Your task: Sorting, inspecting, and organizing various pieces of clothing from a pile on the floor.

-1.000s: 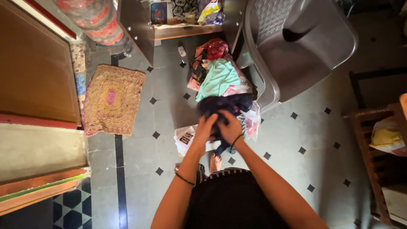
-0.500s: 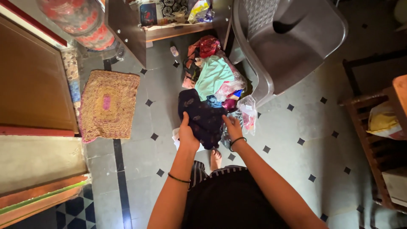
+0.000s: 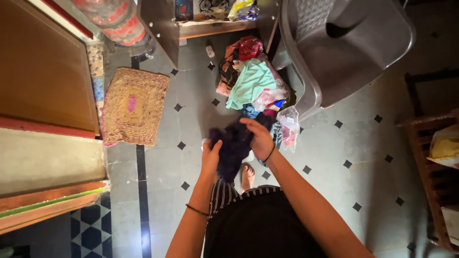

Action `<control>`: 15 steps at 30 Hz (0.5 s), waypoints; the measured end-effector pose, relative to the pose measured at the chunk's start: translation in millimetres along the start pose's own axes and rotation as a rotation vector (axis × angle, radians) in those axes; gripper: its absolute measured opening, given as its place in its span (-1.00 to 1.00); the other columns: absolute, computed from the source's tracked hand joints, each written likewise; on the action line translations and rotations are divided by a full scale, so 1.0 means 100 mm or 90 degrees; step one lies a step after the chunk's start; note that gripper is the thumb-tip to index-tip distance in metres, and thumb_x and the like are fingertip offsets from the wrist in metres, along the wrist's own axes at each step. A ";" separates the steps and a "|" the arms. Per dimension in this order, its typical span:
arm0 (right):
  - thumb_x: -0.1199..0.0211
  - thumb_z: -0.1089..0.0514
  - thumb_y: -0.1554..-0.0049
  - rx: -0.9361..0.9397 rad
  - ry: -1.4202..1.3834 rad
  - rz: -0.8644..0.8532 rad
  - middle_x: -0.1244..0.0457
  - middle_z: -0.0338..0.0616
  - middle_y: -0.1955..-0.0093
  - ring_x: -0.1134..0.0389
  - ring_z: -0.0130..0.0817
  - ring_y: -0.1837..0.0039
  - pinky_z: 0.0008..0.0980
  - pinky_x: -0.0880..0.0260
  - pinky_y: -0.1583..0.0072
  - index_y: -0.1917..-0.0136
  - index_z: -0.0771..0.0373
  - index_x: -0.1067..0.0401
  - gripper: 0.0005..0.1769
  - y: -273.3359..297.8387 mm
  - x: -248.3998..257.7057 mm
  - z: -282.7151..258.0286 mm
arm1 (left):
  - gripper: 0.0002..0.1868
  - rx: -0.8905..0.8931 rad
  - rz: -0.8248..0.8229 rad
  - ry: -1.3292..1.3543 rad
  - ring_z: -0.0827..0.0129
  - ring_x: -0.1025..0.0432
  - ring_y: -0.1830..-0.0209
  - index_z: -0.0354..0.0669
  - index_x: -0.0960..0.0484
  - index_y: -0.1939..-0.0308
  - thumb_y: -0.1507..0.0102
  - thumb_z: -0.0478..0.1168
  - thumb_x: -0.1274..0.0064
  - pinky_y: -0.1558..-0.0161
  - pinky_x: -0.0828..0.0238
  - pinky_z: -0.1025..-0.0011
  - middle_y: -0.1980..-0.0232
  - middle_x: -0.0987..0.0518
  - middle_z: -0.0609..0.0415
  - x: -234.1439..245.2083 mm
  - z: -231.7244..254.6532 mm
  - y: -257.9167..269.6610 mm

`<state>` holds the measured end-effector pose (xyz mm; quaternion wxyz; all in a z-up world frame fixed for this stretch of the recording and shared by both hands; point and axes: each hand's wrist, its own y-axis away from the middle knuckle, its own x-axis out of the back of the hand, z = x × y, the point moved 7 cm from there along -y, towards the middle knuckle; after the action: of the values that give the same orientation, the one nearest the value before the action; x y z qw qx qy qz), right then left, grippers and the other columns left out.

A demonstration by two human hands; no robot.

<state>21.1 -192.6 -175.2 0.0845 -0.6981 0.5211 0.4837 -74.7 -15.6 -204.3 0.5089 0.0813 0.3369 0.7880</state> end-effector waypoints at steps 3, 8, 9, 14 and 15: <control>-0.08 0.33 -0.21 0.101 0.316 -0.038 -0.40 -0.12 -0.15 -0.36 -0.30 -0.24 -0.34 -0.26 -0.32 -0.09 0.32 -0.58 -0.72 0.13 -0.16 0.17 | -0.44 0.048 -0.012 -0.063 0.31 -0.46 -0.12 -0.15 -0.54 -0.25 -0.33 0.14 -0.04 -0.03 -0.36 0.36 -0.19 -0.58 0.06 -0.19 0.34 0.21; -0.12 0.30 -0.02 0.214 0.813 -0.236 -0.39 -0.21 0.13 -0.39 -0.27 -0.05 -0.28 -0.32 -0.19 0.24 0.12 -0.54 -0.81 0.53 -0.80 0.39 | -0.58 0.174 -0.089 -0.027 0.26 -0.41 0.23 -0.23 -0.58 -0.11 -0.36 0.02 -0.08 0.32 -0.25 0.31 0.10 -0.57 0.02 -0.29 0.14 0.05; -0.17 0.32 0.09 0.354 0.952 -0.311 -0.36 -0.19 0.20 -0.34 -0.21 -0.04 -0.22 -0.21 -0.18 0.37 0.12 -0.52 -0.85 0.68 -1.04 0.36 | -0.65 0.178 -0.112 -0.002 0.27 -0.41 0.28 -0.28 -0.57 -0.07 -0.35 -0.08 -0.11 0.34 -0.27 0.28 0.15 -0.57 0.00 -0.26 -0.01 -0.06; -0.25 0.27 0.10 0.429 0.999 -0.417 -0.28 -0.17 0.24 -0.29 -0.12 -0.02 -0.15 -0.25 -0.18 0.35 0.09 -0.48 -0.92 0.77 -1.01 0.44 | -0.78 0.138 -0.048 0.112 0.32 -0.53 0.22 -0.25 -0.61 0.01 -0.33 -0.22 0.01 0.20 -0.51 0.31 0.13 -0.64 0.02 -0.23 0.01 0.04; -0.25 0.30 0.10 0.373 1.018 -0.424 -0.28 -0.19 0.27 -0.30 -0.12 -0.03 -0.16 -0.28 -0.20 0.37 0.08 -0.51 -0.88 0.75 -0.91 0.52 | -0.78 0.123 -0.003 0.147 0.33 -0.54 0.20 -0.20 -0.62 0.01 -0.32 -0.23 0.04 0.17 -0.51 0.33 0.11 -0.65 0.05 -0.19 0.05 0.07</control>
<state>-68.8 -135.2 -103.7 0.0073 -0.8900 0.2983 -0.3448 -68.8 -31.3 -192.6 0.4581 0.0375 0.4675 0.7551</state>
